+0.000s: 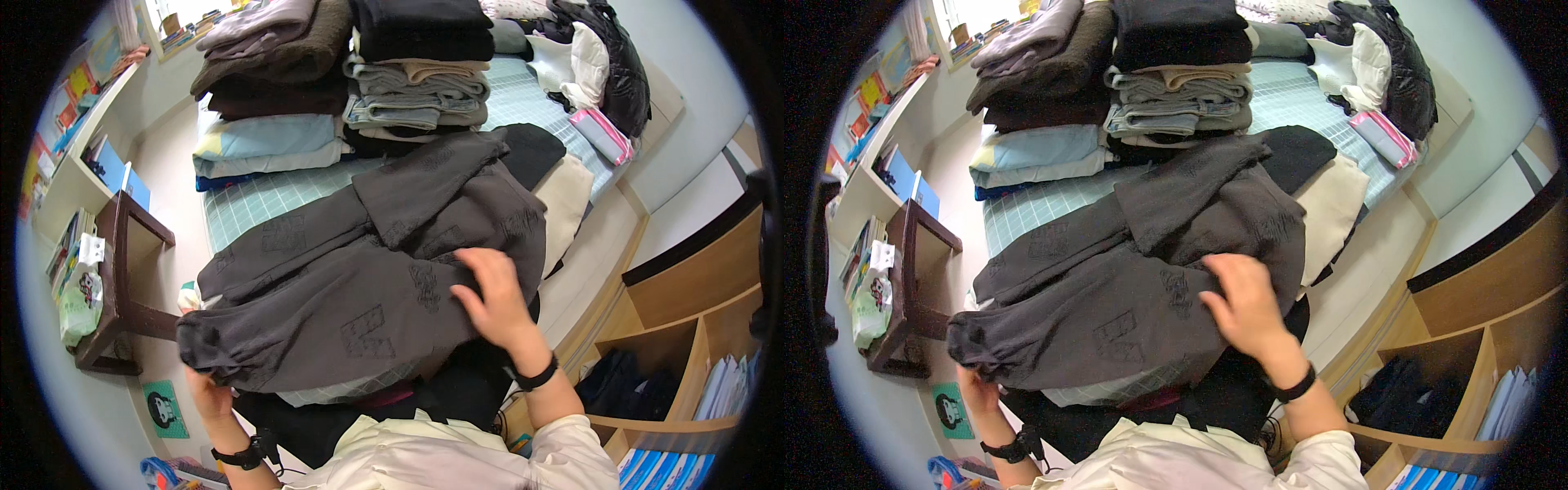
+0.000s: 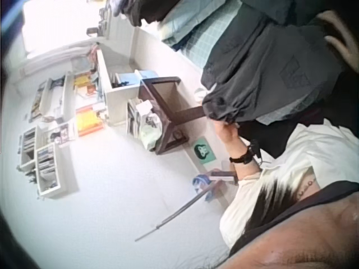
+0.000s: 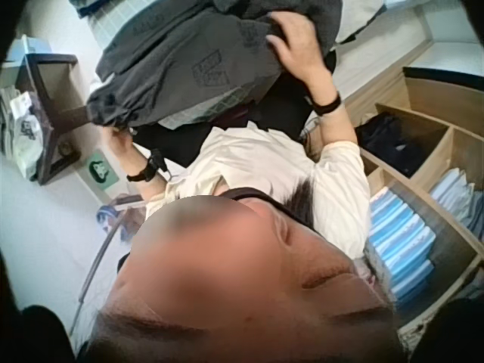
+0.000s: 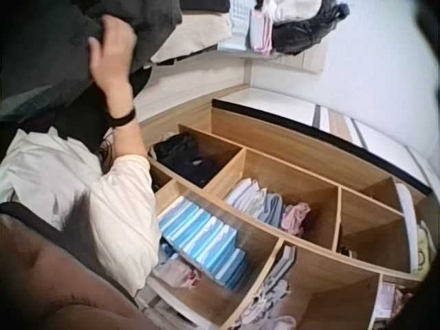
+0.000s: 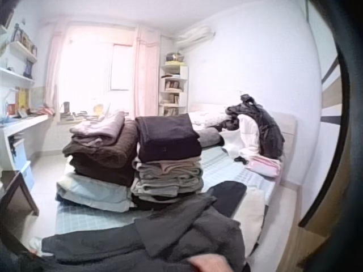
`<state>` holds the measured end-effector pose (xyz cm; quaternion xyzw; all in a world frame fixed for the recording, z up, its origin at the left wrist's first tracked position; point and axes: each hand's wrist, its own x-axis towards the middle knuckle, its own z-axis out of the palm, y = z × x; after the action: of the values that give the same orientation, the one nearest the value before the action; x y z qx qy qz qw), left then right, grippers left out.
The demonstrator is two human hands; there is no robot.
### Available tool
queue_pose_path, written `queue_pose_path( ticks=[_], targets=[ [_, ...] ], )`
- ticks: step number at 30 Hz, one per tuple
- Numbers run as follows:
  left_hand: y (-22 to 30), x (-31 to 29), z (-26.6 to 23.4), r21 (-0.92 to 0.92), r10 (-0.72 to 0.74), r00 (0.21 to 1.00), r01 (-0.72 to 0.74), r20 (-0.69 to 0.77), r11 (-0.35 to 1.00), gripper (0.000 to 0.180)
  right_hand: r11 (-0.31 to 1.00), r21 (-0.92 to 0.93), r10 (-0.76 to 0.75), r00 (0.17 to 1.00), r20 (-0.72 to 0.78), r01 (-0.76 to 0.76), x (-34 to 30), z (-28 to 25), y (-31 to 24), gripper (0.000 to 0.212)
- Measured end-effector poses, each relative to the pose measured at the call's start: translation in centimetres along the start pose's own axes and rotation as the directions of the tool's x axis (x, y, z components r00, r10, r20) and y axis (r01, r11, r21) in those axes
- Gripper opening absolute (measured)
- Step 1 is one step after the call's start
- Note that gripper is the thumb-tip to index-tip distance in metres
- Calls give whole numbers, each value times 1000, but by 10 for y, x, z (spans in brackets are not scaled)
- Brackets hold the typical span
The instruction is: The person folds several garments on a bed, including pants, a jacket, and a shirt. Each item is smoothed, folded into a compact rectangle, and placed on a growing stack.
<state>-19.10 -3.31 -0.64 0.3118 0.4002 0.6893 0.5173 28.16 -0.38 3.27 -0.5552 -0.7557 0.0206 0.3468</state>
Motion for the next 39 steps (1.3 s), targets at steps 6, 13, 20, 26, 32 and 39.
queue_pose_path(
  ticks=[6,13,20,26,32,39],
  targets=[
    [17,3,-31,130,-276,961,278,-31,952,51,999,3,29,937,349,-33,-13,-18,19,41],
    [18,4,-4,528,-135,991,128,-25,840,48,996,-5,-87,956,280,92,-23,-38,19,30],
    [32,19,32,946,24,999,-30,24,322,54,860,-438,-170,957,235,260,-12,-76,56,49],
    [17,7,146,718,-26,726,-684,687,-129,67,915,-176,-351,931,99,364,38,-77,80,42],
    [-74,39,249,438,-111,429,-822,896,362,41,951,-210,-237,971,-30,226,64,-67,98,52],
    [-87,72,235,488,-94,512,-724,854,488,21,943,-119,-322,942,-93,310,53,-67,111,39]
  ],
)
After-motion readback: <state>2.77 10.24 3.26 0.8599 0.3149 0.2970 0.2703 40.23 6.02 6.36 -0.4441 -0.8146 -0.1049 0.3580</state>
